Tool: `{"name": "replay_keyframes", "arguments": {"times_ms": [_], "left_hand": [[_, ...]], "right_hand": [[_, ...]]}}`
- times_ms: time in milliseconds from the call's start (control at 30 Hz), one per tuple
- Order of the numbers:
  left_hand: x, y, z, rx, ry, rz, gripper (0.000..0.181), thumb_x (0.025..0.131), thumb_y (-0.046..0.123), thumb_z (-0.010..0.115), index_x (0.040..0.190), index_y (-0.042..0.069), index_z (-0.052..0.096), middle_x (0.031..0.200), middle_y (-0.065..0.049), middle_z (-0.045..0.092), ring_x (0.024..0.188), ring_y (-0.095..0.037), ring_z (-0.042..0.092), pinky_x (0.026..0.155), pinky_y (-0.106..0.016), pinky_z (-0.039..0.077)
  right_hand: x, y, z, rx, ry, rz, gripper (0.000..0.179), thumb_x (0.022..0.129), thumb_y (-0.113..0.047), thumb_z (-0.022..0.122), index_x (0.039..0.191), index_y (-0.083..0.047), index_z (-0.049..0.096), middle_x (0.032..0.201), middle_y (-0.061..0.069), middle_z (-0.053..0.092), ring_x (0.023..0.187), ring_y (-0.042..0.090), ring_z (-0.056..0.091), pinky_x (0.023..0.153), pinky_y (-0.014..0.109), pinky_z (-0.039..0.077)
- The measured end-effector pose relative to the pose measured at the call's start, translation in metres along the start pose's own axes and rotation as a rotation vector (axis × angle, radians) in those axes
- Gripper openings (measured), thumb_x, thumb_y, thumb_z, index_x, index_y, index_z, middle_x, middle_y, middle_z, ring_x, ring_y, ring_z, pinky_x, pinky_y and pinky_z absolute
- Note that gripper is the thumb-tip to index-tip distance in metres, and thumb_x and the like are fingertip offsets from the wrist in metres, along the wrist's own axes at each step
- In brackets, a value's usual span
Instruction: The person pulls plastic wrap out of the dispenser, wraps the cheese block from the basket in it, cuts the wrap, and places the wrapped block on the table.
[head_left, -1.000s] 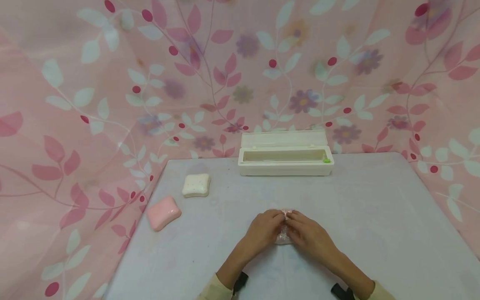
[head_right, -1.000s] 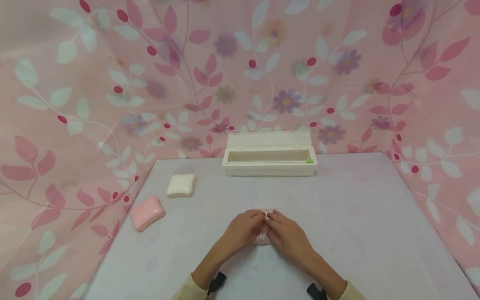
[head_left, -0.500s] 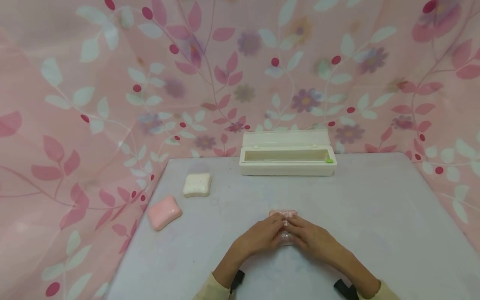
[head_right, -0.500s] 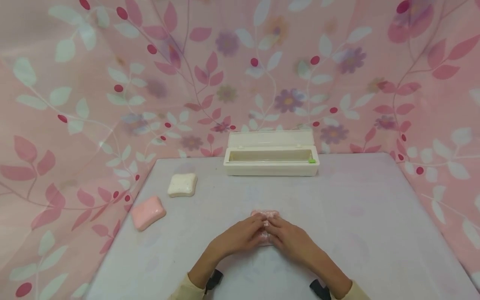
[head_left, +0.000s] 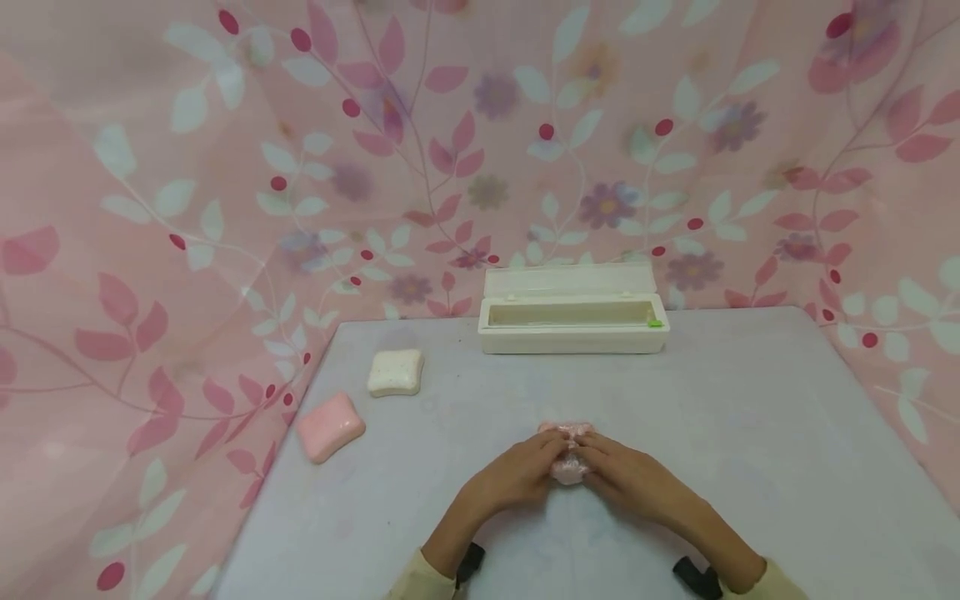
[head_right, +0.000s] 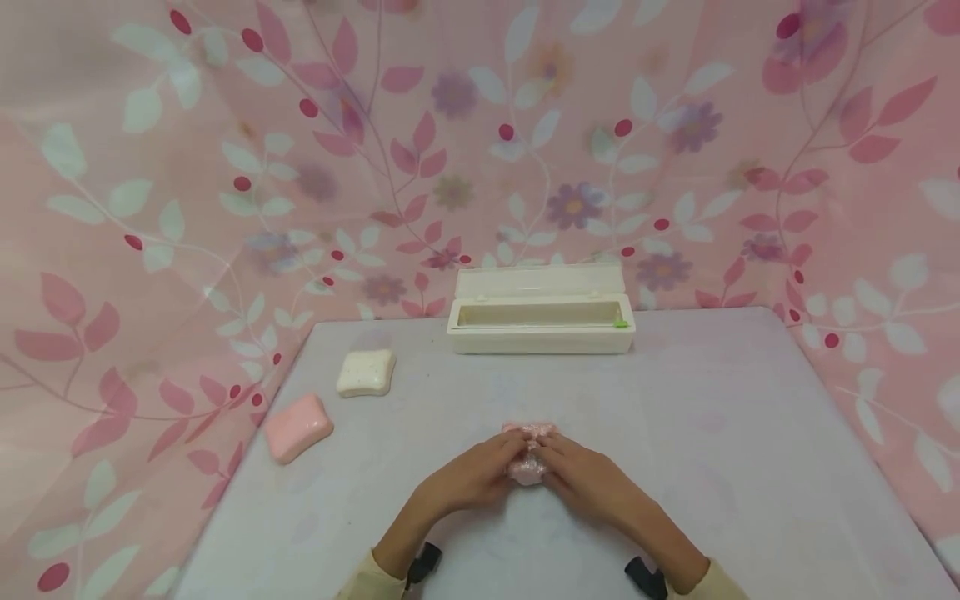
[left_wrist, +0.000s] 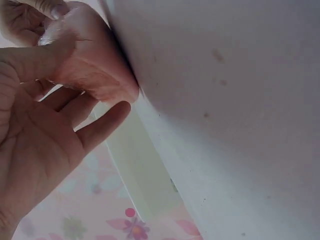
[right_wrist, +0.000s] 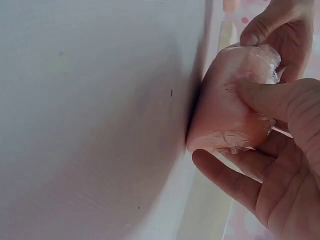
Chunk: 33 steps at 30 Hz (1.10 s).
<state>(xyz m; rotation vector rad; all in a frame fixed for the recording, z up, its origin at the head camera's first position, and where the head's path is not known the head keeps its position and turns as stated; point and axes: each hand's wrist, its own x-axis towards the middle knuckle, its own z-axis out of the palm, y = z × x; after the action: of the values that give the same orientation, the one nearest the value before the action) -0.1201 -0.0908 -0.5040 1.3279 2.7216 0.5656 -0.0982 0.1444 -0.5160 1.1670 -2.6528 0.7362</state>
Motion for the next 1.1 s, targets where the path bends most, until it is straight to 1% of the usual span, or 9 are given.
{"name": "replay_keyframes", "arguments": {"times_ms": [133, 267, 433, 567, 700, 800, 900, 1000, 1100], "left_hand": [[-0.001, 0.0, -0.005, -0.11, 0.012, -0.001, 0.03, 0.096, 0.001, 0.052, 0.125, 0.008, 0.048, 0.118, -0.002, 0.057, 0.108, -0.007, 0.054, 0.095, -0.021, 0.043], [0.0, -0.001, -0.009, -0.117, 0.042, -0.004, 0.029, 0.099, 0.005, 0.051, 0.127, 0.007, 0.048, 0.123, -0.005, 0.058, 0.115, -0.01, 0.054, 0.099, -0.022, 0.041], [0.006, 0.003, -0.009, -0.085, 0.135, -0.013, 0.021, 0.103, 0.018, 0.051, 0.123, 0.009, 0.051, 0.109, 0.0, 0.061, 0.094, -0.006, 0.056, 0.083, -0.019, 0.046], [0.012, 0.009, -0.013, -0.046, 0.319, -0.082, 0.031, 0.104, 0.028, 0.051, 0.126, 0.006, 0.05, 0.11, -0.003, 0.061, 0.087, -0.009, 0.059, 0.074, -0.021, 0.049], [0.011, 0.013, -0.022, -0.001, 0.453, -0.146, 0.038, 0.097, 0.031, 0.064, 0.124, 0.007, 0.054, 0.12, -0.006, 0.059, 0.102, -0.016, 0.062, 0.081, -0.028, 0.052], [0.006, 0.015, -0.021, 0.075, 0.405, -0.116, 0.032, 0.091, 0.03, 0.073, 0.114, 0.011, 0.063, 0.116, -0.001, 0.061, 0.099, -0.016, 0.061, 0.08, -0.026, 0.051], [0.0, 0.017, -0.016, 0.13, 0.295, -0.083, 0.023, 0.088, 0.03, 0.076, 0.105, 0.017, 0.069, 0.109, 0.004, 0.064, 0.092, -0.014, 0.06, 0.073, -0.022, 0.049], [-0.005, 0.018, -0.009, 0.149, 0.211, -0.077, 0.021, 0.085, 0.033, 0.078, 0.101, 0.021, 0.073, 0.108, 0.006, 0.065, 0.093, -0.013, 0.06, 0.071, -0.022, 0.047], [-0.008, 0.019, -0.003, 0.156, 0.173, -0.082, 0.021, 0.084, 0.036, 0.079, 0.099, 0.023, 0.074, 0.109, 0.007, 0.065, 0.099, -0.013, 0.06, 0.073, -0.023, 0.049]], "right_hand": [[0.001, -0.001, -0.006, 0.09, -0.035, 0.065, 0.039, 0.098, -0.011, 0.061, 0.137, -0.007, 0.054, 0.138, 0.012, 0.055, 0.128, 0.029, 0.052, 0.098, 0.047, 0.046], [0.003, -0.004, -0.011, 0.153, -0.045, 0.107, 0.036, 0.1, -0.022, 0.06, 0.134, -0.01, 0.054, 0.134, 0.008, 0.058, 0.123, 0.024, 0.055, 0.096, 0.045, 0.047], [0.006, -0.007, -0.013, 0.239, -0.006, 0.194, 0.04, 0.093, -0.036, 0.069, 0.125, -0.014, 0.058, 0.109, -0.006, 0.065, 0.091, 0.008, 0.061, 0.076, 0.033, 0.053], [0.01, -0.013, -0.007, 0.459, 0.078, 0.423, 0.025, 0.098, -0.033, 0.062, 0.111, -0.012, 0.063, 0.082, -0.006, 0.061, 0.07, 0.008, 0.056, 0.06, 0.028, 0.049], [0.011, -0.02, -0.002, 0.672, 0.119, 0.687, 0.039, 0.101, -0.045, 0.052, 0.09, -0.008, 0.06, 0.071, 0.001, 0.055, 0.065, 0.017, 0.057, 0.058, 0.033, 0.051], [0.008, -0.021, -0.001, 0.578, 0.049, 0.758, 0.048, 0.102, -0.048, 0.048, 0.074, -0.009, 0.055, 0.063, -0.001, 0.049, 0.058, 0.014, 0.05, 0.053, 0.029, 0.045], [0.002, -0.02, -0.004, 0.347, -0.053, 0.752, 0.051, 0.101, -0.046, 0.05, 0.062, -0.014, 0.053, 0.055, -0.005, 0.045, 0.051, 0.01, 0.041, 0.048, 0.026, 0.032], [-0.002, -0.02, -0.012, 0.116, -0.037, 0.66, 0.038, 0.095, -0.039, 0.064, 0.067, -0.014, 0.06, 0.064, -0.003, 0.055, 0.057, 0.013, 0.051, 0.05, 0.029, 0.038], [-0.006, -0.018, -0.018, 0.022, 0.048, 0.482, 0.02, 0.086, -0.033, 0.077, 0.09, -0.016, 0.068, 0.099, 0.004, 0.067, 0.088, 0.023, 0.065, 0.067, 0.039, 0.053]]}}
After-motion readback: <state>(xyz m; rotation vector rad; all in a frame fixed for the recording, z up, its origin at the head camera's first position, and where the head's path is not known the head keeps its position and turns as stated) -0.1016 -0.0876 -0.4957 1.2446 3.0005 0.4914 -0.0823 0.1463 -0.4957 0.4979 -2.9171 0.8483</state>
